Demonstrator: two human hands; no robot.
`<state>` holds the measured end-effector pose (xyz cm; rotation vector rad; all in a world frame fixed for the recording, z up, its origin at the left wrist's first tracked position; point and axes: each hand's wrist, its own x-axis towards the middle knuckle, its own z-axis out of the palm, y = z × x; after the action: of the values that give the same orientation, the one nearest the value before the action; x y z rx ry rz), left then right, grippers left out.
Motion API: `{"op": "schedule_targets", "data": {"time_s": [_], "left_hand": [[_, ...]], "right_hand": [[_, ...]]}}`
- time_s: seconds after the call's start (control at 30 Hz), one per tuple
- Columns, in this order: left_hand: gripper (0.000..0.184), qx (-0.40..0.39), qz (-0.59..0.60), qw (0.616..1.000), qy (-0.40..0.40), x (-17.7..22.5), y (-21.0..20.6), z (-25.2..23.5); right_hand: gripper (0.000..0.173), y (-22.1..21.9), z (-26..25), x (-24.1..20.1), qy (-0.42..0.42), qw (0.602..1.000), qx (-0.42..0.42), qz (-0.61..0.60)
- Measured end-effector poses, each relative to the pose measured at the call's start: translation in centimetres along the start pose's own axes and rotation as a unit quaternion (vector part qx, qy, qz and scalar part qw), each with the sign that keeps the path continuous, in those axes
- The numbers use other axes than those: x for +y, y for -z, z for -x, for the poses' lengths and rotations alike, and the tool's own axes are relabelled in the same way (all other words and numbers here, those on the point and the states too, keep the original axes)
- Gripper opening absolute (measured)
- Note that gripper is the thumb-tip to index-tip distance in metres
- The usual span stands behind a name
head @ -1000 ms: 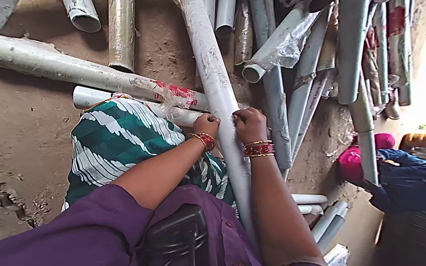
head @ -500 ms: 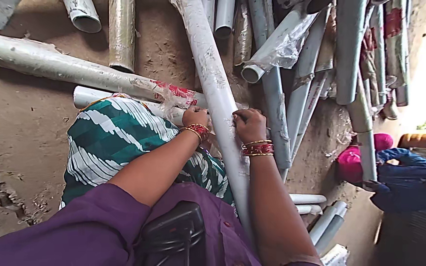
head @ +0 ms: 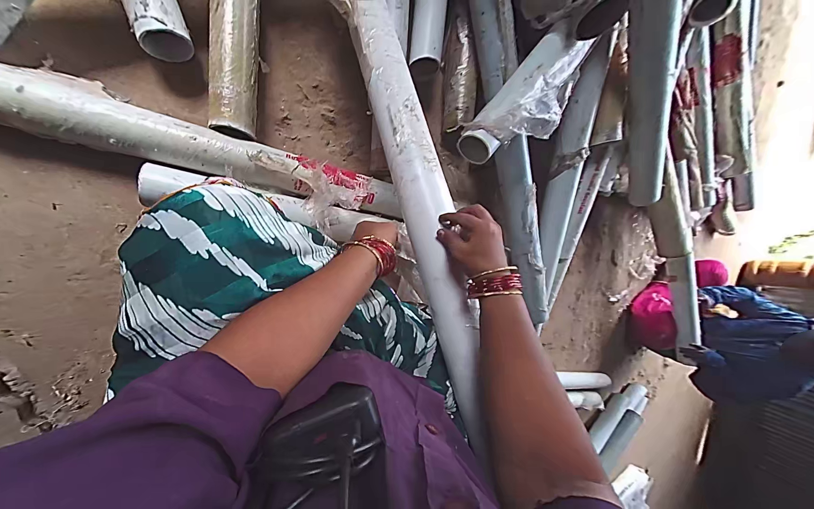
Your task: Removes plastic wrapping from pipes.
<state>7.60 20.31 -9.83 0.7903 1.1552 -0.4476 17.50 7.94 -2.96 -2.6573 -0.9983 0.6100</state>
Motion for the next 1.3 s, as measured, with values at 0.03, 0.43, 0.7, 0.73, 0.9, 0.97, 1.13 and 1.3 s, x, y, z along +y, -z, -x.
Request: {"op": "schedule_targets", "data": {"time_s": [0.03, 0.43, 0.7, 0.73, 0.9, 0.97, 1.13, 1.3], "left_hand": [[0.028, -0.010, -0.036, 0.999, -0.001, 0.1, 0.1, 0.2], [0.042, -0.014, -0.149, 0.988, -0.031, 0.5, 0.5, 1.0], [0.030, -0.079, -0.278, 0.956, -0.054, 0.3, 0.2, 2.1], [0.030, -0.070, -0.247, 0.966, -0.041, 0.1, 0.1, 1.7], [0.038, -0.051, -0.314, 0.947, -0.055, 0.6, 0.0, 2.2], [0.037, -0.050, -0.338, 0.938, -0.055, 0.9, 0.0, 2.7], [0.037, -0.041, -0.333, 0.940, -0.053, 1.6, 0.7, 3.6], [0.043, -0.044, -0.348, 0.935, -0.058, 1.3, 0.3, 3.3]], "right_hand": [[0.019, -0.5, 0.0, -0.1, 0.025, 1.000, 0.013, 0.015], [0.016, 0.9, 0.3, -1.4, -0.089, 0.982, -0.093, 0.135], [0.023, -0.2, 0.2, 0.9, 0.079, 0.997, 0.005, 0.006], [0.018, -0.6, -0.1, 0.5, 0.095, 0.995, 0.005, 0.020], [0.011, -1.2, -0.4, -1.5, 0.043, 0.991, -0.040, 0.124], [0.013, -0.8, -0.5, -1.8, 0.003, 0.985, -0.070, 0.155], [0.009, 0.7, 0.8, 0.4, 0.018, 0.989, -0.083, 0.124], [0.008, 3.1, 4.3, 2.0, 0.020, 0.988, -0.101, 0.119]]}}
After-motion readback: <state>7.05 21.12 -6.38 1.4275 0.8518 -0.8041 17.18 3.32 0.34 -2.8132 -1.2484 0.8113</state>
